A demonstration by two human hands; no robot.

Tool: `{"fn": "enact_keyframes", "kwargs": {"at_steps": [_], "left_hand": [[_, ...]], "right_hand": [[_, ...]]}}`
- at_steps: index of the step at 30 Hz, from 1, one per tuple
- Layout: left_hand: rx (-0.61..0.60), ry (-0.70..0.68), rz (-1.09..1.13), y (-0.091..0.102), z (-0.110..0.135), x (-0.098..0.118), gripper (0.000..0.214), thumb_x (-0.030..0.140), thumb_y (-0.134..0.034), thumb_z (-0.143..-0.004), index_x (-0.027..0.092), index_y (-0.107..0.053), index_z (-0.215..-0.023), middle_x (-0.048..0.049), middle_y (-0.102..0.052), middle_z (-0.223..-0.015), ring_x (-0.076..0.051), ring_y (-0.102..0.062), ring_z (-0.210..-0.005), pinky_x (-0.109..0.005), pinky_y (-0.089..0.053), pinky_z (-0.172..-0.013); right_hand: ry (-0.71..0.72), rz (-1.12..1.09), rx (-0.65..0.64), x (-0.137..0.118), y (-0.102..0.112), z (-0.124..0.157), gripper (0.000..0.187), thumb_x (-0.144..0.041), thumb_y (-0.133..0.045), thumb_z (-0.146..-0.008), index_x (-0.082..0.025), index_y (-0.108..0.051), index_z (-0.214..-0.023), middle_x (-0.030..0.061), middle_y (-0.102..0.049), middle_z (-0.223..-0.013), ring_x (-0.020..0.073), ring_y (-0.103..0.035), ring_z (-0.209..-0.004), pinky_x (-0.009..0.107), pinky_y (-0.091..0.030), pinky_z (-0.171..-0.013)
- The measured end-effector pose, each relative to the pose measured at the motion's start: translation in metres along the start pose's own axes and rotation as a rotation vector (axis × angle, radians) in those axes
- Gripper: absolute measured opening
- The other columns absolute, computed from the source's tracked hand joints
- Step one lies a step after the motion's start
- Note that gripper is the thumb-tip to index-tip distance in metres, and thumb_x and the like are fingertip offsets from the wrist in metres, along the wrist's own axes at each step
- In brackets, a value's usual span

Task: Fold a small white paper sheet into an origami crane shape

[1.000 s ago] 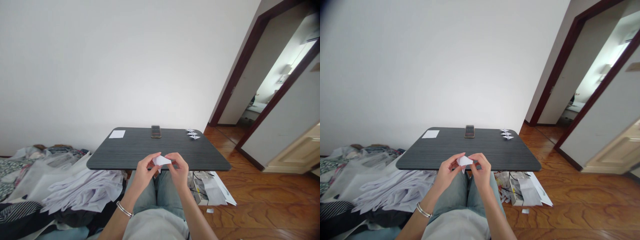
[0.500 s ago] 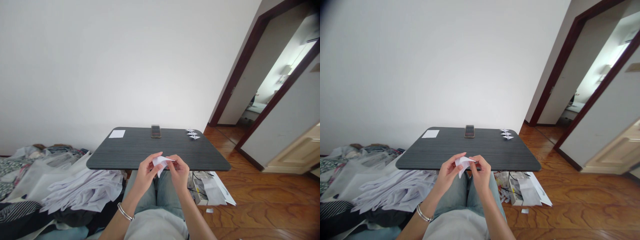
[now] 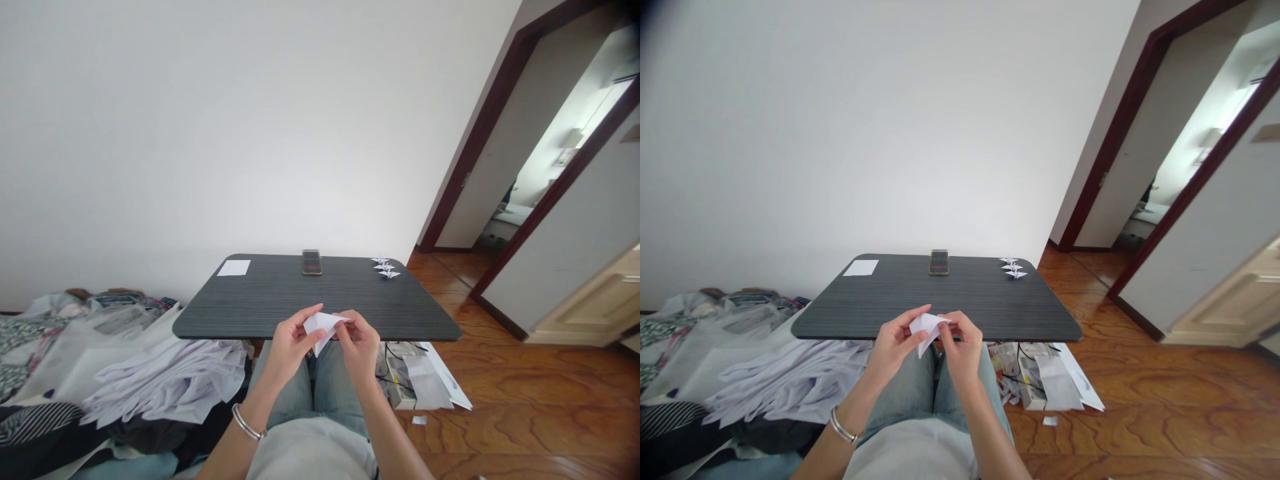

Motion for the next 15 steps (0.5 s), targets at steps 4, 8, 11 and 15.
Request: {"fn": "enact_keyframes", "kwargs": {"at_steps": [4, 8, 11, 15], "left_hand": [[-0.009, 0.008, -0.034, 0.0006, 0.0014, 0.0015, 0.049, 0.027, -0.070, -0.068, 0.014, -0.058, -0.114, -0.0082, -0.068, -0.092, -0.019, -0.062, -0.080, -0.027, -0.049, -0.071], [-0.023, -0.009, -0.034, 0.0008, 0.0006, 0.0013, 0.046, 0.025, -0.069, -0.068, 0.015, -0.059, -0.112, -0.0073, -0.068, -0.094, -0.018, -0.062, -0.080, -0.026, -0.048, -0.072], [-0.033, -0.019, -0.013, 0.0009, -0.0008, 0.0001, 0.043, 0.024, -0.070, -0.068, 0.017, -0.062, -0.109, -0.0065, -0.068, -0.091, -0.017, -0.061, -0.077, -0.024, -0.048, -0.068], [-0.038, -0.016, 0.031, 0.0009, -0.0016, 0.0000, 0.039, 0.028, -0.070, -0.068, 0.016, -0.065, -0.105, -0.0053, -0.067, -0.081, -0.015, -0.058, -0.067, -0.021, -0.045, -0.058]], "right_hand": [[-0.014, -0.005, -0.009, 0.0003, -0.0003, 0.0003, 0.010, -0.023, -0.055, -0.077, -0.018, -0.064, -0.075, 0.0027, -0.061, -0.068, 0.0152, -0.056, -0.059, 0.024, -0.046, -0.051], [0.002, -0.019, -0.010, -0.0022, 0.0000, 0.0009, 0.009, -0.021, -0.055, -0.076, -0.018, -0.064, -0.075, 0.0027, -0.060, -0.067, 0.0148, -0.055, -0.059, 0.024, -0.045, -0.051], [0.013, -0.027, -0.009, -0.0044, 0.0004, 0.0009, 0.009, -0.021, -0.055, -0.076, -0.018, -0.064, -0.074, 0.0028, -0.060, -0.067, 0.0151, -0.055, -0.059, 0.024, -0.044, -0.051], [-0.005, -0.036, -0.007, -0.0052, 0.0012, 0.0006, 0.010, -0.022, -0.056, -0.076, -0.019, -0.065, -0.074, 0.0024, -0.060, -0.066, 0.0150, -0.055, -0.058, 0.024, -0.045, -0.050]]}}
Point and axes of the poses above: each hand's wrist, its own z-axis away from the middle knuckle, its own y-axis out of the back of the hand, x = y × z, the point moved 5 cm from there along -z, towards the middle knuckle
